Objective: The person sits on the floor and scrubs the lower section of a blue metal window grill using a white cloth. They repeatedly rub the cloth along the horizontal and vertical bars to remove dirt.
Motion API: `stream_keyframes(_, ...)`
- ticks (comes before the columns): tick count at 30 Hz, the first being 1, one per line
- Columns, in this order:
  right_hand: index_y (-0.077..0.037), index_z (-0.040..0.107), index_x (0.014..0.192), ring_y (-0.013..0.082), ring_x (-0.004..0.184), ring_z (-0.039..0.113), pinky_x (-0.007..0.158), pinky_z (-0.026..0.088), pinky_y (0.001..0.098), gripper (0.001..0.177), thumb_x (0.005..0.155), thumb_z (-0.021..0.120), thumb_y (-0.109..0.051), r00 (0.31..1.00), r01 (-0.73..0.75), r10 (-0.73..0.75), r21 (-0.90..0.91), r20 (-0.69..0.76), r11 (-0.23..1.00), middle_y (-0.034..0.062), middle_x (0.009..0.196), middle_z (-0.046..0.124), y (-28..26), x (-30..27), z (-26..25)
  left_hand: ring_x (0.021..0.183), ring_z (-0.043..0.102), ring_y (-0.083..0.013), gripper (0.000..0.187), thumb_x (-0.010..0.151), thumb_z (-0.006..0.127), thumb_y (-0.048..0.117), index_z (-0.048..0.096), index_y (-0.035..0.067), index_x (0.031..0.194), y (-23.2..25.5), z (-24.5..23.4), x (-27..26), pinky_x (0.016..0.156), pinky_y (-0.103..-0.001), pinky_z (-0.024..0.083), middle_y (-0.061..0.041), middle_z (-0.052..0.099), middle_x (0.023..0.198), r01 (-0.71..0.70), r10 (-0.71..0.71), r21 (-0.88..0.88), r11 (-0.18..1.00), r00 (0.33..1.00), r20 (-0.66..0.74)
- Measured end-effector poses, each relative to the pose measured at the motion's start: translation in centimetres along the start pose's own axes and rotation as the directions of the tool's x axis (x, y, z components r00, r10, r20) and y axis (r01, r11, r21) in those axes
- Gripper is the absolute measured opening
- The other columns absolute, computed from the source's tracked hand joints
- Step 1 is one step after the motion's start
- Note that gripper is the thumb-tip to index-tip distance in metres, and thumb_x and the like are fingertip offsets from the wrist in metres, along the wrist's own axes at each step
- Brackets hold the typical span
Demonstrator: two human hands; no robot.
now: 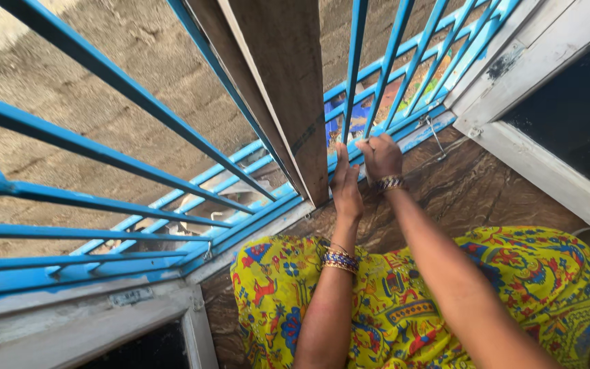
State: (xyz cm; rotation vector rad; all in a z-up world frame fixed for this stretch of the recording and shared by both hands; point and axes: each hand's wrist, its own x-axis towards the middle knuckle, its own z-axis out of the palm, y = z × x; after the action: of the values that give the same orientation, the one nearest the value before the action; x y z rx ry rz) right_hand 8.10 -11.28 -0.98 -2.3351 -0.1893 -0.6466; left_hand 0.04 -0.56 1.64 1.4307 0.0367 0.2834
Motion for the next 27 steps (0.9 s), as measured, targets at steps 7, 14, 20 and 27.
stream_keyframes(7,-0.004,0.071,0.088,0.0317,0.072,0.062,0.064,0.047,0.0449,0.025,0.098,0.073,-0.027,0.985,0.020,0.020,0.227,-0.173,0.974,0.0135,0.080,0.061,-5.2,2.8,-4.4,0.159,0.019,-0.0276,0.064,0.101,0.043,0.021,0.027,-0.002,0.158,1.2,0.2,-0.1,0.120,-0.038,0.030,-0.018,0.020,0.171,0.092,-0.089,-0.145,0.985,0.996,0.028)
stream_keyframes(14,-0.004,0.071,0.094,0.0370,0.074,0.064,0.063,0.050,0.0471,0.030,0.099,0.074,-0.033,0.977,-0.028,0.034,0.033,-0.211,0.999,0.0153,0.090,0.062,-3.9,1.2,-1.1,0.160,0.020,-0.0287,0.064,0.100,0.043,0.018,0.029,-0.005,0.158,1.1,0.3,-0.3,0.124,-0.036,0.022,-0.020,0.023,0.171,0.040,-0.039,-0.038,0.998,0.999,0.016)
stream_keyframes(20,-0.004,0.069,0.081,0.0371,0.072,0.062,0.064,0.049,0.0479,0.033,0.094,0.076,-0.034,0.995,-0.071,0.072,0.022,-0.070,0.997,0.0154,0.081,0.060,-3.0,0.4,-1.7,0.160,0.017,-0.0278,0.065,0.100,0.043,0.019,0.028,-0.006,0.158,1.4,-0.1,-0.5,0.126,-0.036,0.019,-0.019,0.021,0.171,0.038,-0.036,-0.056,0.998,0.999,0.040)
stream_keyframes(27,-0.003,0.071,0.085,0.0323,0.067,0.061,0.062,0.046,0.0451,0.031,0.097,0.074,-0.031,0.982,-0.037,0.073,0.206,-0.172,0.978,0.0138,0.076,0.060,-6.0,3.3,-4.8,0.160,0.016,-0.0280,0.065,0.100,0.043,0.019,0.028,-0.006,0.158,0.6,0.0,-0.4,0.127,-0.037,0.018,-0.020,0.021,0.171,0.014,-0.015,0.026,1.000,0.998,0.054)
